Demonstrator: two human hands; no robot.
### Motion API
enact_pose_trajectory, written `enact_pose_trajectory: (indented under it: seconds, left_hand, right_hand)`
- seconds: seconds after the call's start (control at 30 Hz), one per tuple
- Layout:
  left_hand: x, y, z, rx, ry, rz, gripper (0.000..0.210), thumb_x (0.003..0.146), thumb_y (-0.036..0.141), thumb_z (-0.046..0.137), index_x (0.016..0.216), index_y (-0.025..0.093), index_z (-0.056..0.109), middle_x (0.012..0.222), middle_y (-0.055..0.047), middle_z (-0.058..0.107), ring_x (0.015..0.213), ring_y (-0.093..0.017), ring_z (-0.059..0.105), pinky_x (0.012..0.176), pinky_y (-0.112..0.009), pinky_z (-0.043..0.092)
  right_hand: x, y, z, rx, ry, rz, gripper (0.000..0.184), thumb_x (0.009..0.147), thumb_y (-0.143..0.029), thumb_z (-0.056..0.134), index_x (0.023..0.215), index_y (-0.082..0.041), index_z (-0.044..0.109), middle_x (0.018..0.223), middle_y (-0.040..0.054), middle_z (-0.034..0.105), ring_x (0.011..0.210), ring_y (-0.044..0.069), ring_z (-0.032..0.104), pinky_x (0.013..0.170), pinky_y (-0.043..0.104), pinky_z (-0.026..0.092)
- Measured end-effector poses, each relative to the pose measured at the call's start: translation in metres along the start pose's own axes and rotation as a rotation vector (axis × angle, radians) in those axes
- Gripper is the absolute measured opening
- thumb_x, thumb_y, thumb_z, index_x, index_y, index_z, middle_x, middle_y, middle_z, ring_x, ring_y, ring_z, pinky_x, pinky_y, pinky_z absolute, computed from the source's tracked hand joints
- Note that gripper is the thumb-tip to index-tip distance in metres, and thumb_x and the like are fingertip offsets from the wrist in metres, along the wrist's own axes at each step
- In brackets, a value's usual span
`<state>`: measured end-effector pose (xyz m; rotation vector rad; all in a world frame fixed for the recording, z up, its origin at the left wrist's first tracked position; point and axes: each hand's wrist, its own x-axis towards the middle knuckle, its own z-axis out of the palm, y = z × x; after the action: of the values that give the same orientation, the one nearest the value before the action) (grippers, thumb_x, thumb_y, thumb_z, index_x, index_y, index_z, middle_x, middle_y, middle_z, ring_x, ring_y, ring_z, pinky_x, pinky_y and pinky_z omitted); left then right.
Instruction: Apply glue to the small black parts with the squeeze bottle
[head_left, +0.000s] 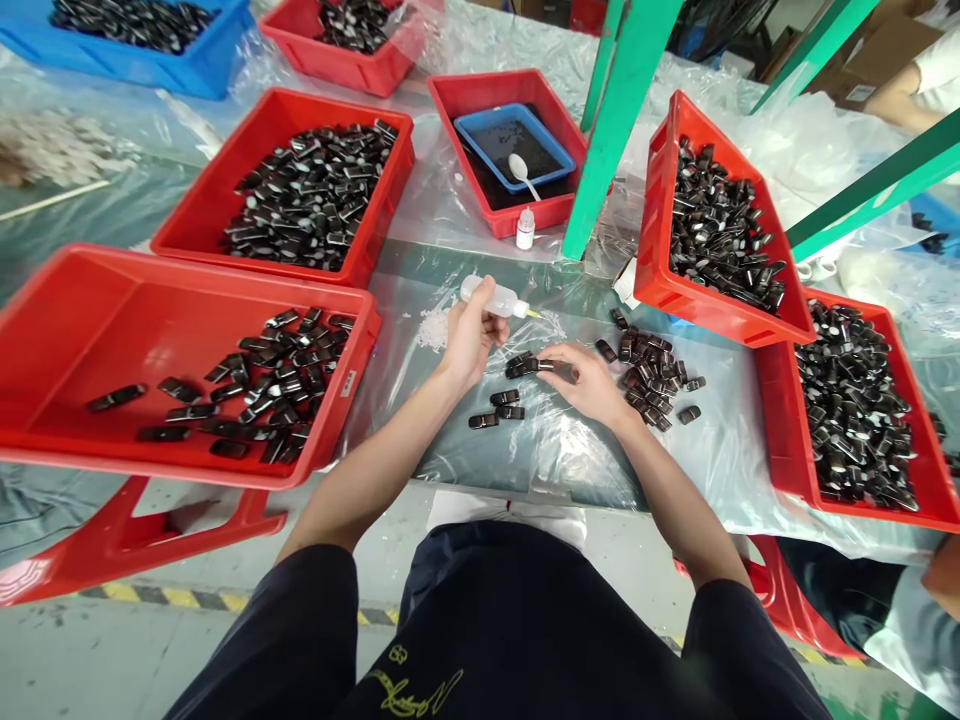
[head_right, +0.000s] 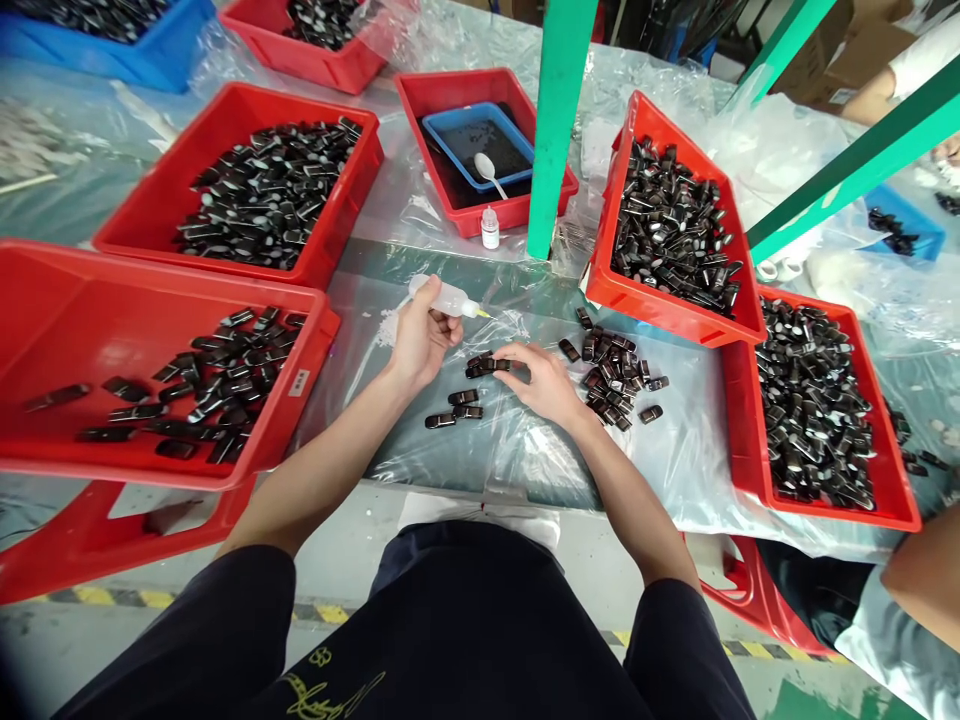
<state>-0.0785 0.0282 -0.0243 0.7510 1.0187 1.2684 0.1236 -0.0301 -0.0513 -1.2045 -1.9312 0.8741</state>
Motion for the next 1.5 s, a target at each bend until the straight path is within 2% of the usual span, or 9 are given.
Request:
enact_pose_trajectory:
  seconds: [0.13, 0.23, 0.37, 0.43, 0.67, 1.07, 1.3, 1.5]
  left_hand:
    - [0.001, 0.001, -0.001, 0.007, -0.004, 0.016, 0.052, 0.087, 0.070, 0.072, 0.068, 0.023, 0.059, 0.053, 0.001, 0.053, 0.045, -0.011, 0.051, 0.044, -0.027, 0.039]
    - [0.000, 0.003, -0.001, 0.029, -0.003, 0.025, 0.055, 0.089, 0.073, 0.068, 0.067, 0.024, 0.059, 0.053, 0.001, 0.052, 0.044, -0.011, 0.051, 0.044, -0.029, 0.039]
    - [-0.001, 0.005, 0.000, 0.034, 0.008, 0.034, 0.055, 0.088, 0.073, 0.069, 0.067, 0.023, 0.058, 0.053, 0.001, 0.053, 0.044, -0.011, 0.049, 0.044, -0.028, 0.039]
    - [-0.001, 0.005, 0.001, 0.042, 0.014, 0.042, 0.055, 0.087, 0.073, 0.071, 0.067, 0.023, 0.058, 0.053, 0.001, 0.053, 0.045, -0.011, 0.050, 0.044, -0.028, 0.039]
    - [-0.003, 0.001, 0.002, 0.069, -0.004, 0.074, 0.055, 0.086, 0.072, 0.073, 0.068, 0.021, 0.060, 0.053, 0.001, 0.053, 0.044, -0.011, 0.050, 0.044, -0.027, 0.040]
    - [-0.005, -0.001, 0.005, 0.094, 0.003, 0.087, 0.054, 0.082, 0.071, 0.076, 0.069, 0.022, 0.058, 0.054, 0.001, 0.055, 0.046, -0.011, 0.051, 0.043, -0.026, 0.040]
    - [-0.007, -0.003, 0.006, 0.126, -0.026, 0.105, 0.051, 0.081, 0.068, 0.078, 0.072, 0.022, 0.060, 0.053, 0.001, 0.058, 0.044, -0.011, 0.052, 0.043, -0.026, 0.038]
    - [-0.008, -0.003, 0.005, 0.128, -0.053, 0.103, 0.051, 0.081, 0.069, 0.078, 0.072, 0.022, 0.061, 0.051, 0.002, 0.058, 0.043, -0.011, 0.051, 0.043, -0.025, 0.038]
  right_hand:
    - [0.002, 0.003, -0.001, 0.125, 0.049, 0.054, 0.027, 0.098, -0.048, 0.072, 0.107, -0.022, 0.075, 0.100, 0.0055, 0.078, 0.079, 0.017, 0.067, 0.058, 0.027, 0.041]
    - [0.002, 0.005, -0.002, 0.202, 0.083, 0.078, 0.031, 0.095, -0.051, 0.075, 0.105, -0.022, 0.075, 0.103, 0.0053, 0.077, 0.075, 0.015, 0.062, 0.054, 0.026, 0.036]
    - [0.003, 0.005, -0.005, 0.273, 0.165, 0.128, 0.037, 0.088, -0.053, 0.083, 0.109, -0.023, 0.075, 0.090, 0.0017, 0.069, 0.065, 0.012, 0.050, 0.052, 0.026, 0.034]
    - [0.004, 0.004, -0.006, 0.285, 0.215, 0.137, 0.038, 0.087, -0.053, 0.084, 0.110, -0.024, 0.076, 0.084, 0.0007, 0.066, 0.065, 0.013, 0.049, 0.053, 0.027, 0.036]
    - [0.006, -0.002, -0.006, 0.389, 0.346, 0.139, 0.038, 0.085, -0.053, 0.086, 0.107, -0.024, 0.074, 0.099, 0.0040, 0.076, 0.075, 0.015, 0.055, 0.058, 0.027, 0.041]
    - [0.005, -0.005, -0.006, 0.388, 0.336, 0.169, 0.042, 0.083, -0.056, 0.087, 0.106, -0.025, 0.071, 0.100, 0.0040, 0.078, 0.072, 0.015, 0.055, 0.057, 0.028, 0.042]
    - [0.004, -0.006, -0.003, 0.324, 0.324, 0.141, 0.041, 0.087, -0.057, 0.082, 0.111, -0.025, 0.072, 0.097, 0.0044, 0.074, 0.072, 0.016, 0.056, 0.053, 0.028, 0.037]
    - [0.002, -0.008, -0.002, 0.315, 0.322, 0.128, 0.036, 0.090, -0.054, 0.081, 0.110, -0.025, 0.072, 0.095, 0.0043, 0.076, 0.067, 0.015, 0.056, 0.051, 0.029, 0.034]
